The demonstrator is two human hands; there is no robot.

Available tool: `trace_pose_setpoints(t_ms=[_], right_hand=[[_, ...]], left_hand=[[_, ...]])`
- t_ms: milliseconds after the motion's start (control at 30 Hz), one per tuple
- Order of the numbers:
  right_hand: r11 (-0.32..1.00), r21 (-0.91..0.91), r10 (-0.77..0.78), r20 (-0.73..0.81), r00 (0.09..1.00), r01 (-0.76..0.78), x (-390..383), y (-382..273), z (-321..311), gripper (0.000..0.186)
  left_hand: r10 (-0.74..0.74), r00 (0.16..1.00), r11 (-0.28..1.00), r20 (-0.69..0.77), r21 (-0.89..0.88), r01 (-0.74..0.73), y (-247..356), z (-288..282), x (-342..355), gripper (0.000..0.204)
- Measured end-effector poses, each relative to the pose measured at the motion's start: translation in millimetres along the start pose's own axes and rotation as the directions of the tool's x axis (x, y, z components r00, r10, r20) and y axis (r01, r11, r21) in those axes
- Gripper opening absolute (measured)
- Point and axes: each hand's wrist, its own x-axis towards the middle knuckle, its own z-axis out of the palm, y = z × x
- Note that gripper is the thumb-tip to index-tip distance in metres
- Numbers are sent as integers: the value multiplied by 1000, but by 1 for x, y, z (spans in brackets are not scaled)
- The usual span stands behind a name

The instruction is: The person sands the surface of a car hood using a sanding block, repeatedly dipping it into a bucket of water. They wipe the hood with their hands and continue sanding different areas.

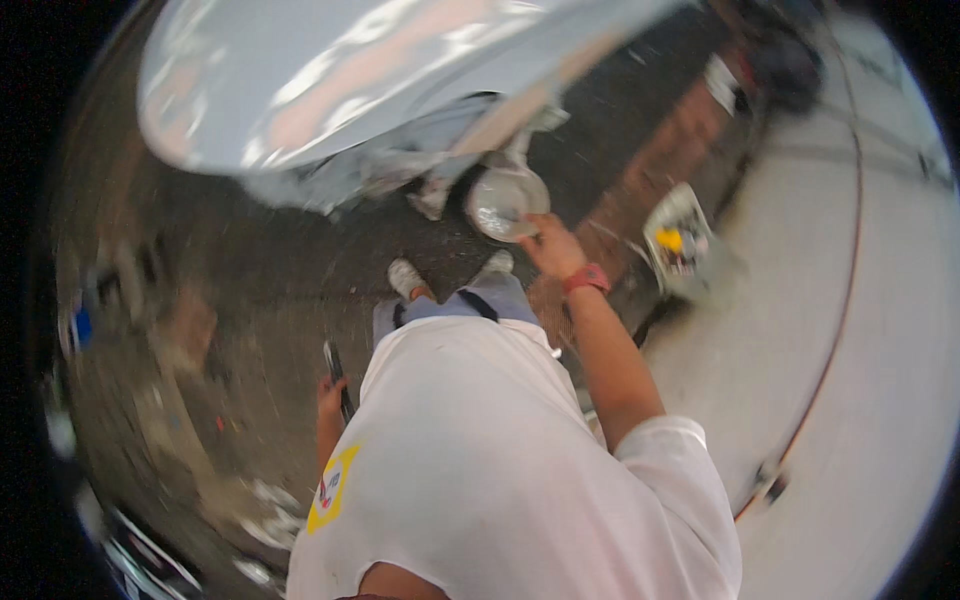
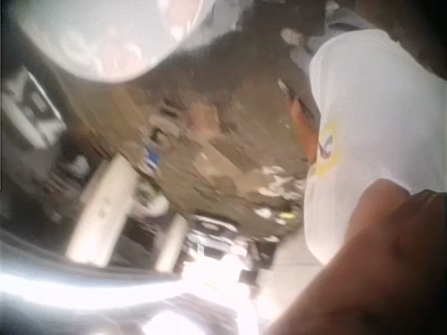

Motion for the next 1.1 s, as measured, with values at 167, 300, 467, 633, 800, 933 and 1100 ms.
trace_pose_setpoints(t_ms=[167, 300, 467, 633, 800, 933, 1100], right_hand=[[898, 70, 436, -15, 900, -434, -110, 101, 59, 56], [570, 216, 803, 58, 594, -792, -227, 195, 105, 53], [215, 399, 909, 253, 333, -891, -320, 245, 133, 59], [282, 477, 897, 176, 405, -832, -333, 254, 169, 61], [203, 680, 897, 159, 412, -705, -312, 264, 205, 65], [153, 755, 895, 168, 413, -637, -302, 279, 207, 66], [50, 807, 931, 176, 320, -589, -309, 293, 232, 64]], left_hand=[[-165, 984, 920, 62, 370, 131, 12, -28, 11, 55], [-111, 994, 869, 16, 487, 89, 42, -31, 27, 51], [93, 995, 851, 42, 515, -101, 113, -17, 39, 47], [244, 940, 879, 238, 356, -318, 197, 22, 42, 49], [344, 898, 688, 275, 577, -440, 267, 85, -12, 59], [362, 883, 652, 300, 595, -470, 297, 88, -1, 67], [238, 921, 581, 309, 715, -390, 338, 121, -33, 70]])
